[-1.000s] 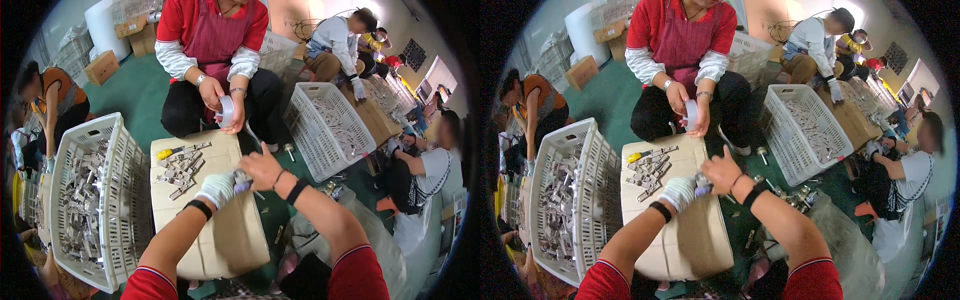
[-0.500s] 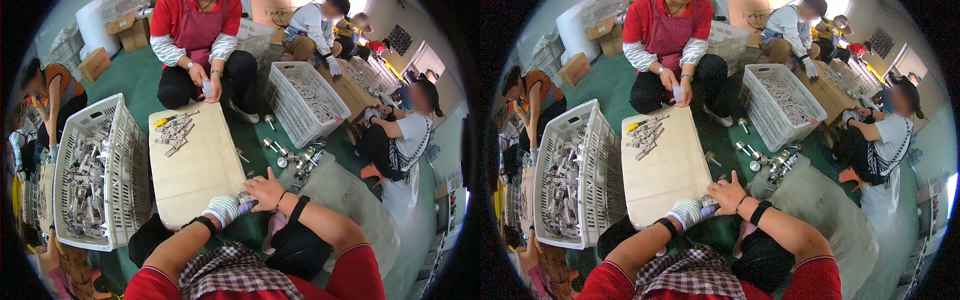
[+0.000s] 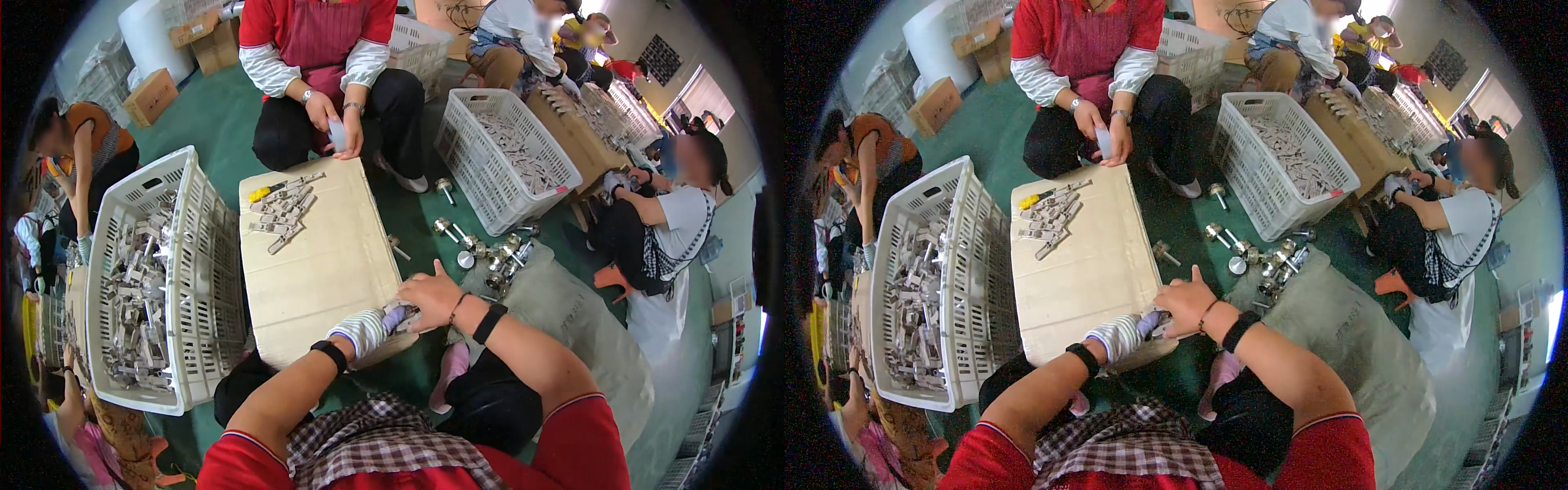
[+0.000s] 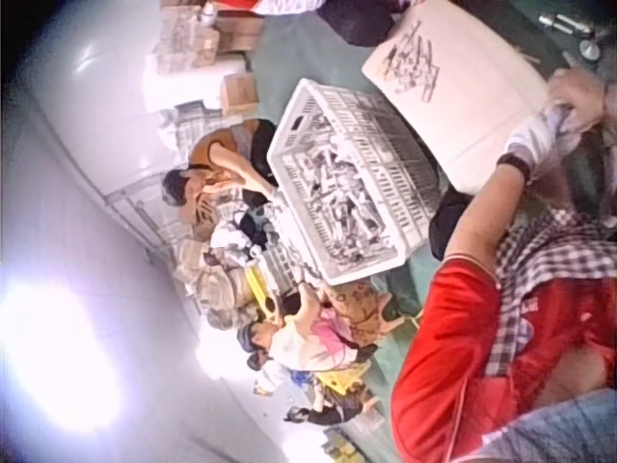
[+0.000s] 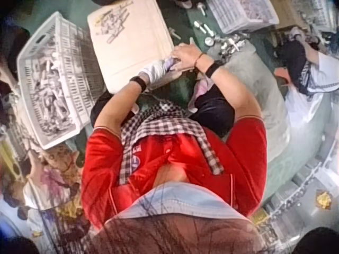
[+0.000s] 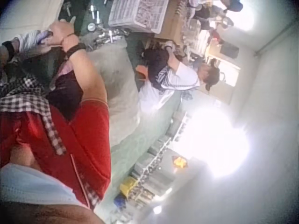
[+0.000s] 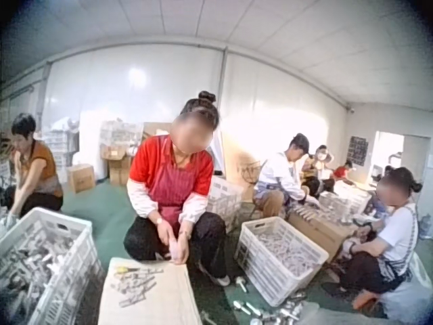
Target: Assembling metal hinges using individual components and a screwdriver in a warehouse setting.
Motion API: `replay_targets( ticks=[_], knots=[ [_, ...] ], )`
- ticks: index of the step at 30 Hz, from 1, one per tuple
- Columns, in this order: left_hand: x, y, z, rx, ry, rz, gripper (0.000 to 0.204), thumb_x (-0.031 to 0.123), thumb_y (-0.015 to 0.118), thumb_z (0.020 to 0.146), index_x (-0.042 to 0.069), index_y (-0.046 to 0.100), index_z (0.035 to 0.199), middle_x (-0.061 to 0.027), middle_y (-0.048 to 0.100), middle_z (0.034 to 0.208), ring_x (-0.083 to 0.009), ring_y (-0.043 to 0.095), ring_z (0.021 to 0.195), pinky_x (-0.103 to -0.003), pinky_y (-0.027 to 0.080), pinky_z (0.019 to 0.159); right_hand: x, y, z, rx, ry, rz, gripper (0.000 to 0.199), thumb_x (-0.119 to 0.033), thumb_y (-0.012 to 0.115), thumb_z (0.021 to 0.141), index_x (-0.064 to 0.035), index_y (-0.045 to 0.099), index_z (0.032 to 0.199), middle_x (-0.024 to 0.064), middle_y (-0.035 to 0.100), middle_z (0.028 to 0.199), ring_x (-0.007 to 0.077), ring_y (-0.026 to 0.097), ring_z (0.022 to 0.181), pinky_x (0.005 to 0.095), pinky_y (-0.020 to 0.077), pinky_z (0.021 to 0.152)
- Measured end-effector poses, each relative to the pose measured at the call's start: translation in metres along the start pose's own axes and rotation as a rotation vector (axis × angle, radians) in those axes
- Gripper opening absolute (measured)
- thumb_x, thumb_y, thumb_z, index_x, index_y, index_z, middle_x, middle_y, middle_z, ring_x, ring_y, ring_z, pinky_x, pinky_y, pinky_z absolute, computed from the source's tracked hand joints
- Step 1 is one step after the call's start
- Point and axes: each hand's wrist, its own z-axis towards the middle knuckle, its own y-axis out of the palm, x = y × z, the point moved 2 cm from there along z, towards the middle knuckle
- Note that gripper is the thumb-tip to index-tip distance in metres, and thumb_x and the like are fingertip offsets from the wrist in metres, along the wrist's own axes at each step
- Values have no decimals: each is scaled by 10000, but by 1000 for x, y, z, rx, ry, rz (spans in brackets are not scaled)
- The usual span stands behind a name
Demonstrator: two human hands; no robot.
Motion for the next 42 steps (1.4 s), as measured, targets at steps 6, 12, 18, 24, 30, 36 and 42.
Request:
replay_targets(
  ticks=[6,12,18,24,30,36,42],
  knots=[
    [23,-13,-9,157,-112,55,568,535,357,891,26,608,917,-248,597,736,-416,585,729,-450,453,648,15,-24,32,-264,68,156,583,-403,742,580,-151,617,1090,53,640,1034,277,580,1000,663,304,886],
    [11,-26,3,76,-92,179,568,585,427,852,53,616,914,-212,613,724,-380,595,684,-436,465,622,42,-8,68,-347,21,383,617,-427,737,592,-96,609,1097,94,593,1076,261,535,1023,449,404,872],
    [-15,-27,19,64,62,39,493,518,424,886,71,603,993,-220,624,817,-387,597,788,-417,468,700,22,-10,37,145,-90,181,641,-346,678,642,-105,512,1212,79,493,1187,274,406,1167,545,208,1045],
    [-30,-35,43,88,257,-176,405,400,380,932,82,532,1131,-206,595,1051,-352,585,922,-392,459,772,9,-4,26,319,-149,-3,715,-351,745,592,-81,491,1203,81,545,1138,260,484,1117,556,181,1064],
    [-16,-57,32,66,69,-11,400,388,380,927,68,545,1102,-187,630,937,-374,599,842,-402,467,749,38,-15,70,17,-130,150,782,-461,772,546,-96,531,1195,80,584,1123,248,520,1094,569,193,1051],
    [-24,-49,39,230,5,173,531,573,456,835,76,625,916,-204,618,754,-386,594,705,-434,467,628,64,-17,109,-311,-84,472,742,-406,790,560,-39,572,1166,150,560,1144,290,519,1071,295,390,927],
    [-33,-70,52,145,22,158,559,565,437,851,48,641,801,-218,597,688,-396,590,671,-442,458,599,72,-16,109,63,-173,308,680,-502,707,629,-116,589,1176,95,451,1297,298,369,1232,443,272,1015]
  ],
)
